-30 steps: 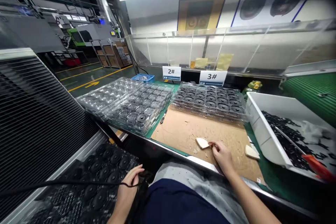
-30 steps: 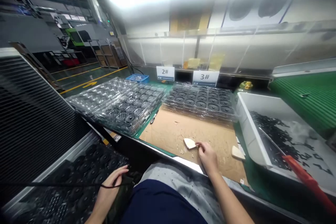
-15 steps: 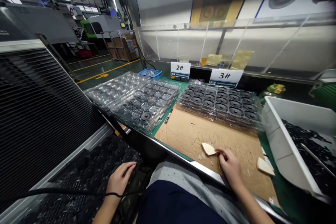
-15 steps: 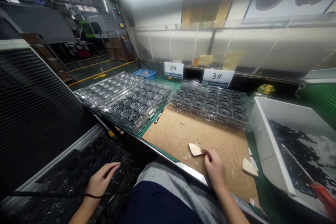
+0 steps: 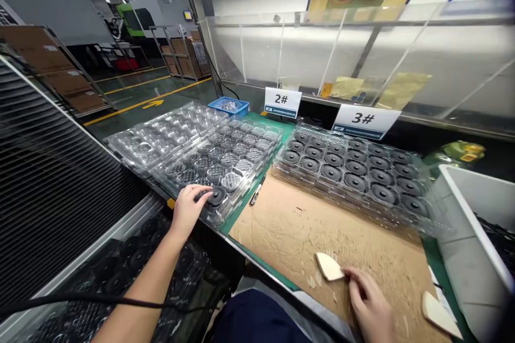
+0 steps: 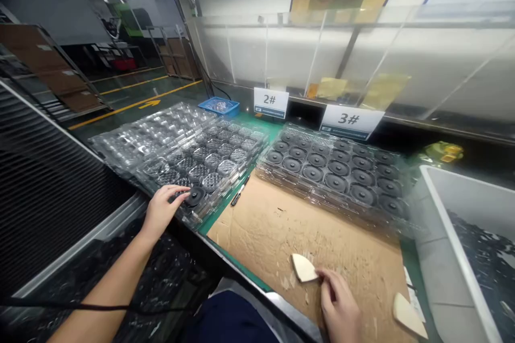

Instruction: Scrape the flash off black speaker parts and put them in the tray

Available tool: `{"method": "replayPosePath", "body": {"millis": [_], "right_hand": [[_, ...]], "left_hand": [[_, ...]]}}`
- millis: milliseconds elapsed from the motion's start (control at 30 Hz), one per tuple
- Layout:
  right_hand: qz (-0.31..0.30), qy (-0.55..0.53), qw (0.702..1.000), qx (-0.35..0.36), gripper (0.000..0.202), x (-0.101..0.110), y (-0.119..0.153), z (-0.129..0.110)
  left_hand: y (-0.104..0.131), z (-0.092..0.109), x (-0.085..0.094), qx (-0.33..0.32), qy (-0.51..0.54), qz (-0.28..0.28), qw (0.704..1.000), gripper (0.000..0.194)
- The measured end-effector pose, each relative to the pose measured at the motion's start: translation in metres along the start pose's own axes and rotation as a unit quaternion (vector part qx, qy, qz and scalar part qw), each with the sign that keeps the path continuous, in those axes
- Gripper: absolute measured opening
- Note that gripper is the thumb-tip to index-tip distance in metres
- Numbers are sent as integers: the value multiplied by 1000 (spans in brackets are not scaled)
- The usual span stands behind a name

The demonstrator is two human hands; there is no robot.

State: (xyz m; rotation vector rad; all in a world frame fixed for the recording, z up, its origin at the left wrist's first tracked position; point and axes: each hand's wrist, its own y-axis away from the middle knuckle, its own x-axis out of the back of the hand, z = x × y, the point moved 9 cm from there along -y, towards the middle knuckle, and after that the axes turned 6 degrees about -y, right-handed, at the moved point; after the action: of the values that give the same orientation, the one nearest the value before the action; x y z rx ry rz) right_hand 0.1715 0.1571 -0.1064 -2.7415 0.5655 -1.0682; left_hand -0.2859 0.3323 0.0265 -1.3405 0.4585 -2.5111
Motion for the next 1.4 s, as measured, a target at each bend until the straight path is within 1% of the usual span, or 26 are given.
{"method": "replayPosePath", "body": {"millis": [100,200,333,400,467,567,633,667,700,733,800,833,867,900,933,967,1033,1067,1100,1167,1267,1400], "right_hand": [[-10,8,1000,3,28,-2,1,7],[-24,22,999,15,27,-3,2,11],[-29,35,999,18,26,-2,4,11],[-31,35,999,19,26,-2,3,8],[-30,26,999,17,25,-1,2,4],[-15,1,1000,7,25,2,-1,-2],[-12,-23,1000,7,24,4,-2,-7],[-7,-32,999,11,23,6,-2,-12],[11,-38,999,17,22,11,-1,-18],[44,-41,998,26,21,18,0,-27],[111,-63,991,45,17,33,2,-50],[123,-87,988,45,15,35,1,-64],[106,-126,986,37,13,31,-3,-78],[66,-173,983,14,14,22,-8,-91],[-1,-218,976,-23,18,5,-14,-103],[-74,-264,960,-57,23,-13,-18,-116],[-212,-339,910,-110,30,-50,-20,-141],[-259,-361,887,-125,33,-64,-20,-151],[-288,-373,872,-134,35,-75,-20,-158],[-306,-377,862,-144,38,-90,-21,-164],[-303,-386,857,-157,42,-104,-20,-164],[-312,-412,837,-181,43,-115,-14,-163]], "left_hand": [[-12,0,-18,-4,-24,-33,999,24],[-13,-2,-26,3,-34,-46,998,23],[-13,-8,-26,23,-20,-32,999,22],[-13,-8,-23,33,3,-19,999,18],[-11,-3,-16,43,36,0,998,14],[-3,15,-7,54,121,18,991,9],[6,34,-11,64,205,-6,977,10],[12,45,-18,70,252,-34,965,11],[19,56,-28,78,297,-69,949,14],[28,69,-39,88,338,-107,931,18],[47,93,-63,109,401,-179,892,28],[56,104,-74,121,423,-211,873,34],[66,114,-85,133,439,-242,855,41],[74,123,-94,144,450,-271,839,47],[82,131,-101,153,457,-297,824,49],[89,137,-107,161,460,-320,812,47],[98,145,-114,172,459,-355,796,38],[101,147,-115,177,457,-365,791,34],[102,148,-116,180,455,-372,789,32],[102,148,-115,187,451,-375,788,32],[100,145,-112,195,443,-365,795,31],[100,139,-113,209,434,-358,800,30]]}}
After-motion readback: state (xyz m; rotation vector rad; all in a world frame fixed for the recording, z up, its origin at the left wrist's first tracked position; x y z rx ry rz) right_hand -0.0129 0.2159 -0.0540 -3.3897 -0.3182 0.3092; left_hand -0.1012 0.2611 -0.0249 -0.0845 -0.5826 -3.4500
